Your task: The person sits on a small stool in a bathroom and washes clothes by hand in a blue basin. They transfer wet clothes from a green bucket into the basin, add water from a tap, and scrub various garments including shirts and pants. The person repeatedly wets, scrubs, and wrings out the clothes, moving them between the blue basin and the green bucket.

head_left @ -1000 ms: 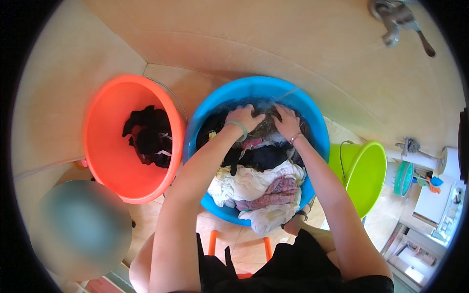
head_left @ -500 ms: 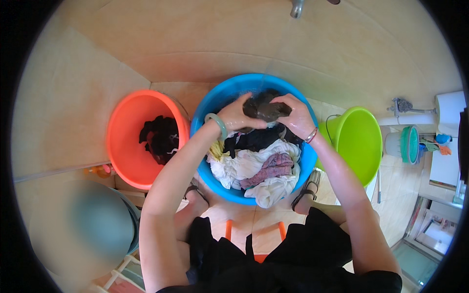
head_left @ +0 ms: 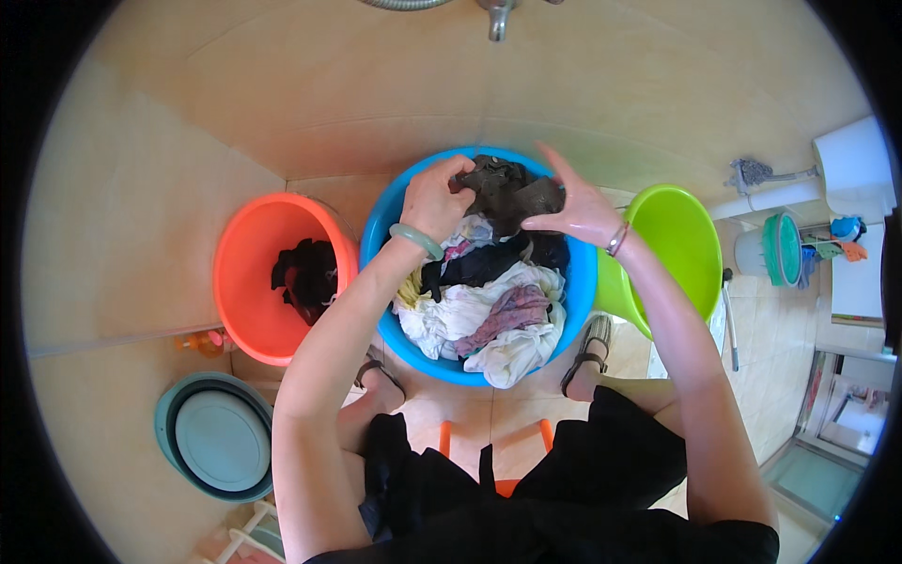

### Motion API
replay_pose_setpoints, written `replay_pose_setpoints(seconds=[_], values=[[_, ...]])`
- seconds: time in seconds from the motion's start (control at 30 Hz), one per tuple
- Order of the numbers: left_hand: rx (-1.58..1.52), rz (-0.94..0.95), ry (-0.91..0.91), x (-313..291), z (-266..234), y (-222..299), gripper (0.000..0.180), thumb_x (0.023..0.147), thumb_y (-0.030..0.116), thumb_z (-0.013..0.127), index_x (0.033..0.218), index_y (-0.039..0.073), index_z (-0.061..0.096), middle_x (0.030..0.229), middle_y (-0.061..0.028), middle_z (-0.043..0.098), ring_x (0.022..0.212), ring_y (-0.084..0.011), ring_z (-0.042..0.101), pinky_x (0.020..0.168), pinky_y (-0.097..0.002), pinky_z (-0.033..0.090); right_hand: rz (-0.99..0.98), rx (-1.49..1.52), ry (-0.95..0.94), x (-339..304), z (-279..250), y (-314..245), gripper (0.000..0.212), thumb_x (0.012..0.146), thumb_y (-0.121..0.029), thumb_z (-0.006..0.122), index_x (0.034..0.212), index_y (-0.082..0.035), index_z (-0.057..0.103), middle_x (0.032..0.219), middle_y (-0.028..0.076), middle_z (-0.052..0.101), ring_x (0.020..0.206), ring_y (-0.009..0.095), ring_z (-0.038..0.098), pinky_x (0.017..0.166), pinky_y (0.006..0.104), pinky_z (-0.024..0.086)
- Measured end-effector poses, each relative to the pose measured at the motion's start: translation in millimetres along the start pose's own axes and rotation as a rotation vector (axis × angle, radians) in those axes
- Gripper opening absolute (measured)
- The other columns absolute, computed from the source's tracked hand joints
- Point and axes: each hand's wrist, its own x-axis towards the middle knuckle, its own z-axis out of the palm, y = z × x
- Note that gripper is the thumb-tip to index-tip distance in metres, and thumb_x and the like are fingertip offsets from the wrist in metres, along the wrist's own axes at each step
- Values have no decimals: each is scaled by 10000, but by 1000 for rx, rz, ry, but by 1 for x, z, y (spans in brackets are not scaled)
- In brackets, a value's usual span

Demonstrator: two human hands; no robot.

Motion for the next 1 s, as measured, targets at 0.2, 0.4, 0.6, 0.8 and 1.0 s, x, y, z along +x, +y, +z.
replay_pose_setpoints(seconds=[0.2,0.4,0.6,0.8,1.0], values=[[-325,71,106,8,-17,50,399,698,95,740,1046,-10,574,920,-116,639,773,-214,624,768,-321,510,-17,447,61,13,-40,-33,350,757,-89,707,1084,-55,589,1023,67,666,943,149,622,853,293,494],[93,18,-11,12,-49,78,575,615,174,843,1084,-41,589,1109,-154,590,857,-258,637,765,-350,515,-156,894,127,13,-70,-73,302,796,22,655,1066,-25,527,1139,116,640,1030,147,587,925,307,464],[281,395,194,3,-54,57,358,635,-39,756,924,51,563,1016,-134,557,827,-278,624,739,-325,498,-115,202,87,13,-69,-22,346,772,-96,718,1045,-73,507,1006,37,652,923,111,588,834,295,483],[82,-188,-148,-32,-18,-10,739,659,-3,758,1302,123,418,1083,-197,636,1047,-330,611,896,-384,480,3,-360,-106,-2,19,-11,850,683,-306,781,1408,-272,340,1266,124,522,1058,347,581,874,447,503],[301,-368,-434,-39,41,-73,717,632,267,804,1281,123,535,1236,-191,520,1181,-335,504,1009,-388,403,85,-402,-365,-2,122,41,850,660,-438,771,1401,-341,366,1299,97,492,1134,391,515,906,459,493]])
